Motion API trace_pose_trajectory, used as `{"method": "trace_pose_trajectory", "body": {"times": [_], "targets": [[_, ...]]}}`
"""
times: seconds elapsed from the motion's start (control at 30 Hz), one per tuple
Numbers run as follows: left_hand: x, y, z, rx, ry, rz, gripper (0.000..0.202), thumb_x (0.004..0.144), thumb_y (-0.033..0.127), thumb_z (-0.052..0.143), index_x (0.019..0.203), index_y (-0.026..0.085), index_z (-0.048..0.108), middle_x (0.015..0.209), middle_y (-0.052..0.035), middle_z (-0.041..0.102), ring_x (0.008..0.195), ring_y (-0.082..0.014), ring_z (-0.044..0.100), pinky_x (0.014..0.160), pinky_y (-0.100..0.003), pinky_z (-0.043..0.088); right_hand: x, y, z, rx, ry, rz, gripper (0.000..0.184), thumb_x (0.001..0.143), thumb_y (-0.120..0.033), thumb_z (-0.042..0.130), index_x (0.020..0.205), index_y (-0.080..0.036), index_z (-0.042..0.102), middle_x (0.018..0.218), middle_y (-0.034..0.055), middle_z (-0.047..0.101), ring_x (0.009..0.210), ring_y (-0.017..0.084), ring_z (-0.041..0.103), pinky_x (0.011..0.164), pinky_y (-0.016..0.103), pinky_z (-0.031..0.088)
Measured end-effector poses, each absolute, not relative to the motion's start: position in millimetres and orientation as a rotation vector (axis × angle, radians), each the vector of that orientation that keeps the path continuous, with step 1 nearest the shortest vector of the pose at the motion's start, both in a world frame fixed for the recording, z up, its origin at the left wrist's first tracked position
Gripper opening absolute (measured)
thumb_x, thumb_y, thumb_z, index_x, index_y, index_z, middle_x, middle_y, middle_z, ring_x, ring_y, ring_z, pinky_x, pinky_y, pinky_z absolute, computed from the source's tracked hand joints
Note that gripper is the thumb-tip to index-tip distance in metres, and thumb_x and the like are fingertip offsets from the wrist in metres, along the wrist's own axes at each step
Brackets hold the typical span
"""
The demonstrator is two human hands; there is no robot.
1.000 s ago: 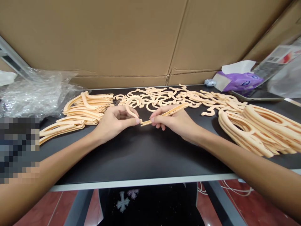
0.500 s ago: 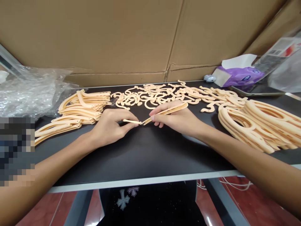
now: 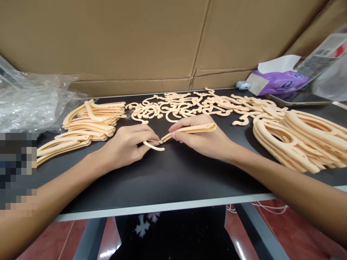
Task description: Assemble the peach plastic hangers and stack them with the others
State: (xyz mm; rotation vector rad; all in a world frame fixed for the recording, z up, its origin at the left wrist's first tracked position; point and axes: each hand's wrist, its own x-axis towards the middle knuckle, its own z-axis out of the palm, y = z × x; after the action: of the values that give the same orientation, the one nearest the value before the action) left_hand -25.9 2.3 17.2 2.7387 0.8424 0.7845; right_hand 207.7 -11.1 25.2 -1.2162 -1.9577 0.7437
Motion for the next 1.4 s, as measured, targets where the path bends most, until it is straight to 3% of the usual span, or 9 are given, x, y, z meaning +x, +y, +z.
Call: {"method": "trace_pose_trajectory", "body": {"times": [0.27,0.67,1.03,1.13,1.27,1.4], "targets": [[-25,1,15,2.75,0.808,0.789,0.018,0.093,0.024,0.058,0.089,0.022,0.075,0.086,-0.004,0.078,0.075,-0.0153,0.071,0.071,-0.024,0.053,211,-12,25,-1.13,-1.984,0.74,0.019,0.077,-0.014,0.063,0.078,-0.019,0.081,0.077,0.001,0.078,0.067,0.015,0.068,0.062,0.025,0.047],[-20,-6,9,2.763,0.905,0.915,0.018,0.093,0.025,0.06,0.084,0.021,0.074,0.077,-0.0033,0.077,0.065,-0.0145,0.07,0.062,-0.023,0.049,209,-18,19,-1.109,-1.947,0.696,0.02,0.077,-0.014,0.061,0.077,-0.018,0.081,0.065,-0.0009,0.073,0.055,0.011,0.06,0.056,0.024,0.044],[-18,-7,11,2.816,0.956,0.924,0.02,0.094,0.024,0.057,0.088,0.021,0.076,0.076,-0.0027,0.076,0.064,-0.0145,0.067,0.062,-0.024,0.047,201,-24,17,-1.162,-1.904,0.721,0.019,0.079,-0.014,0.059,0.072,-0.016,0.076,0.063,0.0017,0.071,0.057,0.014,0.063,0.059,0.027,0.046],[-17,-6,12,2.817,0.916,0.95,0.019,0.094,0.023,0.059,0.084,0.02,0.075,0.073,-0.0018,0.075,0.062,-0.013,0.066,0.059,-0.023,0.046,200,-19,15,-1.179,-1.836,0.816,0.014,0.076,-0.013,0.061,0.071,-0.015,0.075,0.063,0.002,0.07,0.057,0.014,0.064,0.056,0.026,0.048],[-18,-2,12,2.808,0.902,1.066,0.021,0.092,0.024,0.065,0.073,0.018,0.071,0.067,-0.0006,0.071,0.056,-0.0111,0.061,0.055,-0.022,0.043,201,-10,17,-1.182,-1.556,1.201,0.007,0.071,-0.011,0.064,0.07,-0.013,0.071,0.06,0.0037,0.069,0.053,0.015,0.065,0.052,0.026,0.053],[-19,-1,14,2.792,0.793,1.2,0.009,0.089,0.023,0.071,0.082,0.017,0.072,0.072,-0.0015,0.072,0.063,-0.0122,0.065,0.059,-0.023,0.048,204,-3,23,-1.099,-1.229,1.454,0.009,0.07,-0.014,0.071,0.077,-0.012,0.067,0.06,0.0053,0.069,0.052,0.014,0.065,0.049,0.023,0.052]]}}
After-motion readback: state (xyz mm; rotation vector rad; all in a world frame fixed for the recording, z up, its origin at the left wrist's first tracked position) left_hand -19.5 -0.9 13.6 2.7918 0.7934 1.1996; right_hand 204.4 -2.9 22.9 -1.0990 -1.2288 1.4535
